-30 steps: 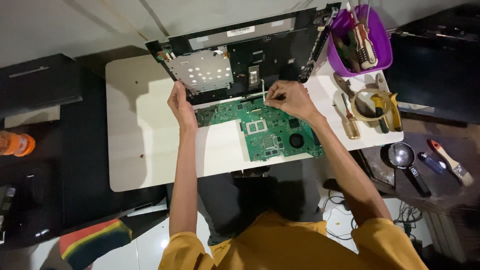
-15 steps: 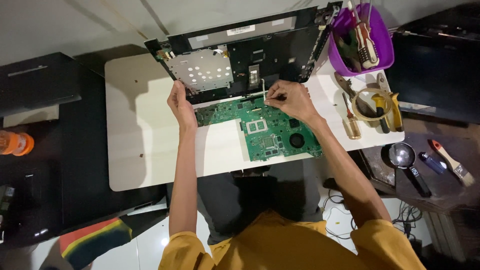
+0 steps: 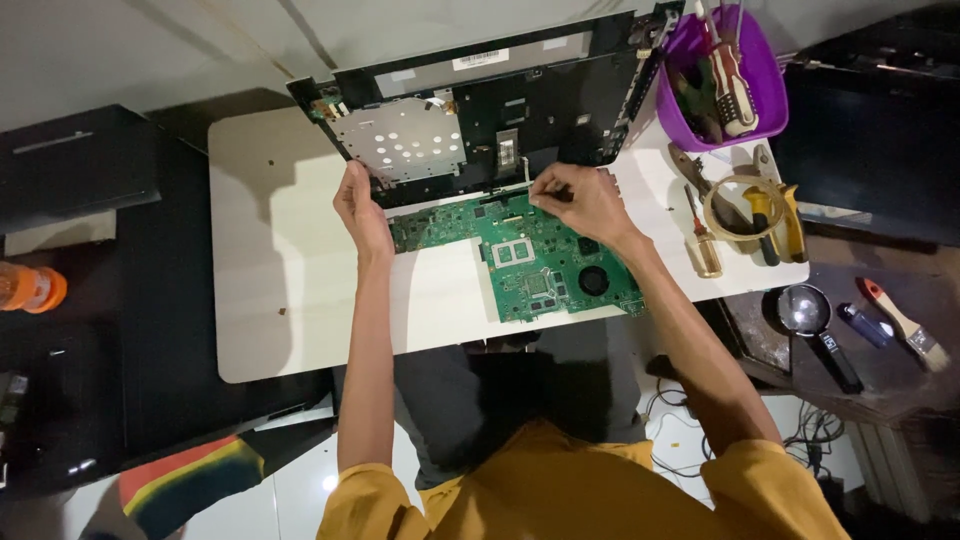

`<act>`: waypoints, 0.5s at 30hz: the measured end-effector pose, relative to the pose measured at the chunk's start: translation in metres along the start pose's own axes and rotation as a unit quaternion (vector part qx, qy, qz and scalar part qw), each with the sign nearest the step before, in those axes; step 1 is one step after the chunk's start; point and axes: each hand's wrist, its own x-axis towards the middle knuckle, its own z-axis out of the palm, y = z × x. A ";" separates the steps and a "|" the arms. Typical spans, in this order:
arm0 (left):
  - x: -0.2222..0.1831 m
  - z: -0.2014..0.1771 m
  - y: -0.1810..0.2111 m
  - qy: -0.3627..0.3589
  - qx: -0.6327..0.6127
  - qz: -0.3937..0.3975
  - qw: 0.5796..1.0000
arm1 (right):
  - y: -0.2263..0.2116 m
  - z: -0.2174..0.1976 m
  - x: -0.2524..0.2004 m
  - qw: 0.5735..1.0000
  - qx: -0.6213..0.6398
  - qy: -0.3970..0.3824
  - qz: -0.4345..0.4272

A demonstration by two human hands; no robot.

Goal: Seating a motherboard into a laptop chassis and connecting internal ribbon cables

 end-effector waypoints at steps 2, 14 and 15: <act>0.002 -0.001 -0.002 -0.003 0.016 0.007 1.000 | 0.003 0.001 0.001 0.999 0.003 -0.017 -0.030; 0.005 -0.001 -0.012 0.001 0.009 0.003 1.000 | -0.012 0.002 -0.011 0.991 -0.089 0.008 -0.097; 0.003 0.000 -0.008 0.001 0.009 0.003 1.000 | -0.008 0.005 -0.013 0.991 -0.089 0.007 -0.097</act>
